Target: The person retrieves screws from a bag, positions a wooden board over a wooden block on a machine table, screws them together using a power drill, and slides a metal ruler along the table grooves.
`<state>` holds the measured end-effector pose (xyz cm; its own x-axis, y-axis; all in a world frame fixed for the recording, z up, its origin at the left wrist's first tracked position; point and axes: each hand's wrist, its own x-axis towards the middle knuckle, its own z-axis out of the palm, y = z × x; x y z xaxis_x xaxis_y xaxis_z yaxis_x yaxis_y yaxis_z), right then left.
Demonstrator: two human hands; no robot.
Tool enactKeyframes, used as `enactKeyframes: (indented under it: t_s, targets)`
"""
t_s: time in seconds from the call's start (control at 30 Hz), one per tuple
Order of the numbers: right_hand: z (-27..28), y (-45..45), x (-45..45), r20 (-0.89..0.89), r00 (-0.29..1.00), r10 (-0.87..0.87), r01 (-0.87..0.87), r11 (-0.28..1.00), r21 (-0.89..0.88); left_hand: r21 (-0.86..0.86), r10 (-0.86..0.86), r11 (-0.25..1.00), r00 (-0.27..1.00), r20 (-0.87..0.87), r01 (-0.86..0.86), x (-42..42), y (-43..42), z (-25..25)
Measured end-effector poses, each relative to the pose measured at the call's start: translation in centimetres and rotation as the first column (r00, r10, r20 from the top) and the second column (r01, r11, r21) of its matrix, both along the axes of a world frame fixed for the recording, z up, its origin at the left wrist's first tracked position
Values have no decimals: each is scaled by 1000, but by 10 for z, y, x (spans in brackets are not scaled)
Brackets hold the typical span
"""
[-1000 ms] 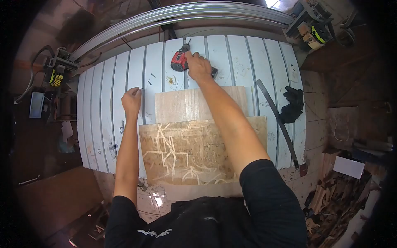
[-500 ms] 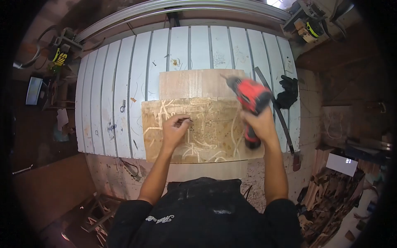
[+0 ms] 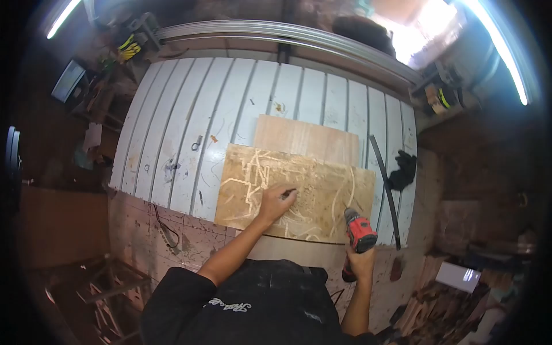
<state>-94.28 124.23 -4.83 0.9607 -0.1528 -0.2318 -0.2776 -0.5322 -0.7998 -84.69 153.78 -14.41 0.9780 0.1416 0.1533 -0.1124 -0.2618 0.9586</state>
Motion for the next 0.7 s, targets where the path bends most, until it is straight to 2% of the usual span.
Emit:
enactKeyframes:
  t_s: [0.13, 0.2, 0.23, 0.3, 0.37, 0.43, 0.53, 0.63, 0.7]
  targets:
    - [-6, 2, -3, 47, 994, 95, -93, 994, -57, 2, -3, 1000, 997, 80, 2, -2, 3, -5]
    - [-7, -1, 5, -96, 995, -22, 24, 1000, 19, -2, 26, 1000, 993, 117, -26, -3, 4, -6]
    - [0, 4, 10, -95, 996, -4, 5, 1000, 10, 3, 22, 1000, 989, 149, -23, -3, 5, -6]
    - [20, 15, 17, -218, 969, -113, 138, 985, 106, -2, 32, 999, 989, 143, -33, -5, 6, -8]
    - [9, 1, 22, -240, 969, -61, 78, 995, 61, -70, 11, 998, 1000, 27, -9, -6, 7, -9]
    - [17, 6, 28, -283, 955, -89, 125, 986, 113, -74, 21, 997, 998, 63, -16, -5, 8, -9]
    - [31, 17, 35, -316, 943, -101, 138, 985, 100, -55, 19, 998, 994, 108, -13, -4, 9, -11]
    - [34, 18, 41, -340, 936, -90, 96, 995, -1, -48, 11, 999, 995, 101, -6, -4, 8, -13]
    - [36, 19, 43, -362, 928, -90, 93, 996, -9, -70, 20, 997, 997, 78, -14, -4, 7, -15]
